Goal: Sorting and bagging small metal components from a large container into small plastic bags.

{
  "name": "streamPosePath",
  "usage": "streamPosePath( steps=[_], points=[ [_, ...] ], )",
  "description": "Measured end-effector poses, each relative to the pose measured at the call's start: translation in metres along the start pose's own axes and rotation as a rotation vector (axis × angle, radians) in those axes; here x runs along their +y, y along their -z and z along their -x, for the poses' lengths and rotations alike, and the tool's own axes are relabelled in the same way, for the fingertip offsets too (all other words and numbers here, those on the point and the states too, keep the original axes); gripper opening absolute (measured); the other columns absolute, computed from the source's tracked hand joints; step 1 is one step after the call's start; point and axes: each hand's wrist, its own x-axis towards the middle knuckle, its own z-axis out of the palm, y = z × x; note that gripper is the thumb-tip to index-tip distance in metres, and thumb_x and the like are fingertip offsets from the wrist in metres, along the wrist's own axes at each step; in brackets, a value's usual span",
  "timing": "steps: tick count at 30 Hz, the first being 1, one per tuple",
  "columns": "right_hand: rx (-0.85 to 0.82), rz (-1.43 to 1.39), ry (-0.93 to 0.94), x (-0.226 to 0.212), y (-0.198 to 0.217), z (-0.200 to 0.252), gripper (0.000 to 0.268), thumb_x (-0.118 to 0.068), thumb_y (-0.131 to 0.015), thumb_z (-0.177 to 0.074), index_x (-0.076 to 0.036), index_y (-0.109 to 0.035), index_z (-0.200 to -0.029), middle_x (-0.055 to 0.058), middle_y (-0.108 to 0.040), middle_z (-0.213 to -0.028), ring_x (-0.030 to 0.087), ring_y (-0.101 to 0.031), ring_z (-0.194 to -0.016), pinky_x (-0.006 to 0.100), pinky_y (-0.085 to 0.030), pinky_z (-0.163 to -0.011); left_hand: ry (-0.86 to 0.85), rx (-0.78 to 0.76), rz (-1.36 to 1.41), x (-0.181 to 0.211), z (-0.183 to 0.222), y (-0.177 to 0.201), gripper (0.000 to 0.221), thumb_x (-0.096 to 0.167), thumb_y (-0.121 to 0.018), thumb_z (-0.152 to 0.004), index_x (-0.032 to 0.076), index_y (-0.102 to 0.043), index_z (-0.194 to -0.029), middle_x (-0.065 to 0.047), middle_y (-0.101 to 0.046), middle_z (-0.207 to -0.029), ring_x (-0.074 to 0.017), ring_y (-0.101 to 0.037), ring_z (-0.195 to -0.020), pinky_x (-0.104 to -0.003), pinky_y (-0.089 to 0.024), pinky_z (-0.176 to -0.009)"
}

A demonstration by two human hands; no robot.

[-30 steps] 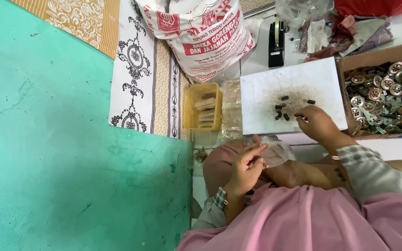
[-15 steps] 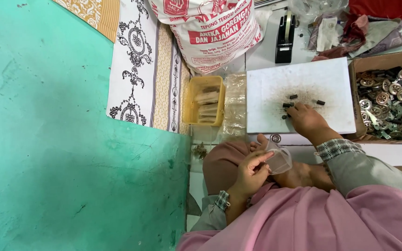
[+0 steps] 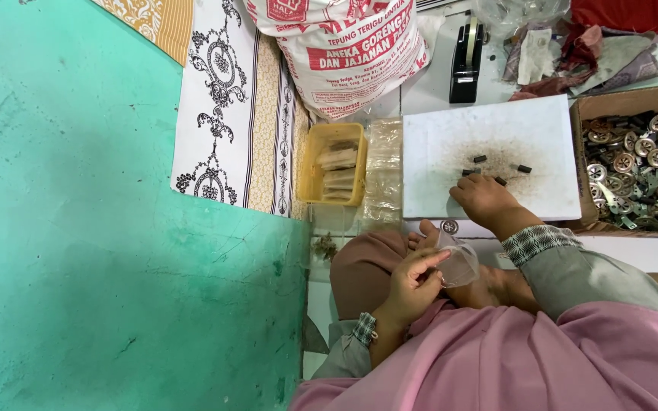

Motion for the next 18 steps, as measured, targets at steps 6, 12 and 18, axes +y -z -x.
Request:
streamPosePath(
  steps=[6, 12, 18],
  points=[
    [0.006, -0.015, -0.026, 0.003, -0.01, 0.001, 0.008, -0.011, -0.066, -0.092, -0.018, -0.066, -0.088, -0.001, -0.062, -0.083, 0.023, -0.071, -0.091, 0.034, -0.06, -0.078, -0.047, -0.013, -0.062, 0.003, -0.002, 0.002, 0.047, -0.014, -0.063, -0.083, 0.002, -0.074, -0.126, -0.02, -0.068, -0.112, -0.0174, -0.064, -0.085, -0.029, -0.057, -0.062],
    [0.352, -0.618, -0.221, -0.044, 0.125, -0.008, 0.021, -0.005, -0.075, -0.087, -0.011, -0.074, -0.107, 0.006, -0.069, -0.096, 0.025, -0.07, -0.088, 0.037, -0.06, -0.08, -0.001, 0.027, -0.032, -0.009, -0.001, 0.003, 0.047, -0.015, -0.058, -0.084, -0.001, -0.073, -0.126, -0.02, -0.069, -0.11, -0.0134, -0.064, -0.068, -0.025, -0.056, -0.057],
    [0.433, -0.626, 0.077, -0.082, 0.223, 0.025, 0.019, -0.003, -0.072, -0.081, -0.012, -0.073, -0.097, 0.006, -0.07, -0.09, 0.027, -0.067, -0.081, 0.04, -0.057, -0.079, -0.03, 0.023, -0.03, -0.001, -0.016, -0.008, 0.038, -0.012, -0.056, -0.089, -0.005, -0.07, -0.124, -0.023, -0.067, -0.106, -0.0183, -0.068, -0.072, -0.027, -0.056, -0.06]
  ],
)
